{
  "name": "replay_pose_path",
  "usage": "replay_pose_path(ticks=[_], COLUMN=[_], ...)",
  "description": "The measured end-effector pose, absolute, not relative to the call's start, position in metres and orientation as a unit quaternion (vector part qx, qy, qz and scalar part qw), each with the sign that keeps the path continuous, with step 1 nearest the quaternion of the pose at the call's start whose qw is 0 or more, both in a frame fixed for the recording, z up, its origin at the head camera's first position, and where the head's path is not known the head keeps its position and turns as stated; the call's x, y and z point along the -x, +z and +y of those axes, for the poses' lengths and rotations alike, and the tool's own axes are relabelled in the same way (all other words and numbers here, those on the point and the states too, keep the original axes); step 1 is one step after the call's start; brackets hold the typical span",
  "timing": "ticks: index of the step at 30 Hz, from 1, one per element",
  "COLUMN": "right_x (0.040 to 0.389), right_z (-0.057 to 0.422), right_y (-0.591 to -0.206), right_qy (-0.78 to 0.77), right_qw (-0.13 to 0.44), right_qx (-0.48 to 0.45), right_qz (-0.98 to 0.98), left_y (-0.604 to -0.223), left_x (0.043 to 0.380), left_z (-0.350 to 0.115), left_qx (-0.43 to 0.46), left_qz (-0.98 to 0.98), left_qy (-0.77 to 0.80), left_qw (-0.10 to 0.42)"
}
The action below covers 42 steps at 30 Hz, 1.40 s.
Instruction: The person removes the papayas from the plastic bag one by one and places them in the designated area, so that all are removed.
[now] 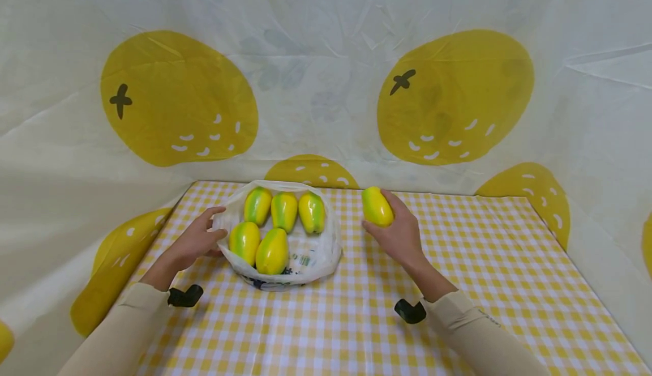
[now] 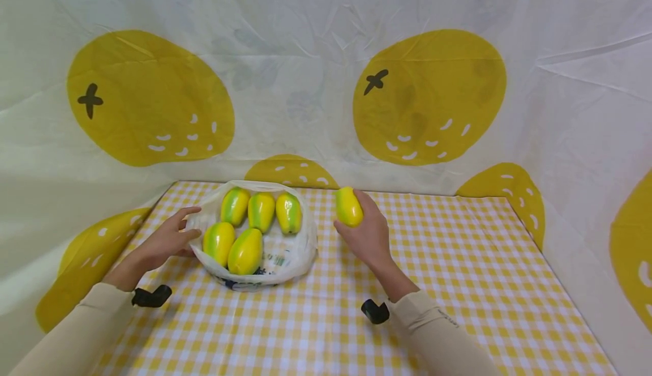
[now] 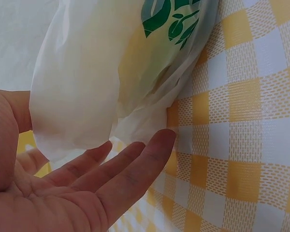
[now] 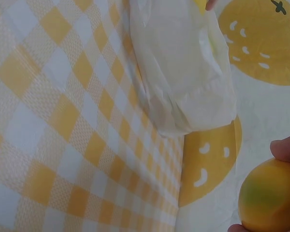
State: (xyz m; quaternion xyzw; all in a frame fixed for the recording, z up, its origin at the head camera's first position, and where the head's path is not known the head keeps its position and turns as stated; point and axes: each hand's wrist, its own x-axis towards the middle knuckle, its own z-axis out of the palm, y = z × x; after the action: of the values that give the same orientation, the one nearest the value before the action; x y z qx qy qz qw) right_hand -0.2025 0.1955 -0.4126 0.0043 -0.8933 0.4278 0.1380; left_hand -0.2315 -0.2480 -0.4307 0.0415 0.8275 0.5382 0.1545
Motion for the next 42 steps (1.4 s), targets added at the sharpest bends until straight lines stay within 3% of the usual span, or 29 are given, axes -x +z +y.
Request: replay_pose_path(ticks=[42], right_x=[0.223], right_z=[0.24], right_y=[-0.425], right_qy=[0.367], right_qw=[0.18], right_qx=[0.014], right_qz=[-0.912], left_y=[-0.432], left_x=[0.23], left_z=[-0.247], left_qx=[-0.033], left_qz=[0.826], left_qy=[0.54], left_qw=[0.158])
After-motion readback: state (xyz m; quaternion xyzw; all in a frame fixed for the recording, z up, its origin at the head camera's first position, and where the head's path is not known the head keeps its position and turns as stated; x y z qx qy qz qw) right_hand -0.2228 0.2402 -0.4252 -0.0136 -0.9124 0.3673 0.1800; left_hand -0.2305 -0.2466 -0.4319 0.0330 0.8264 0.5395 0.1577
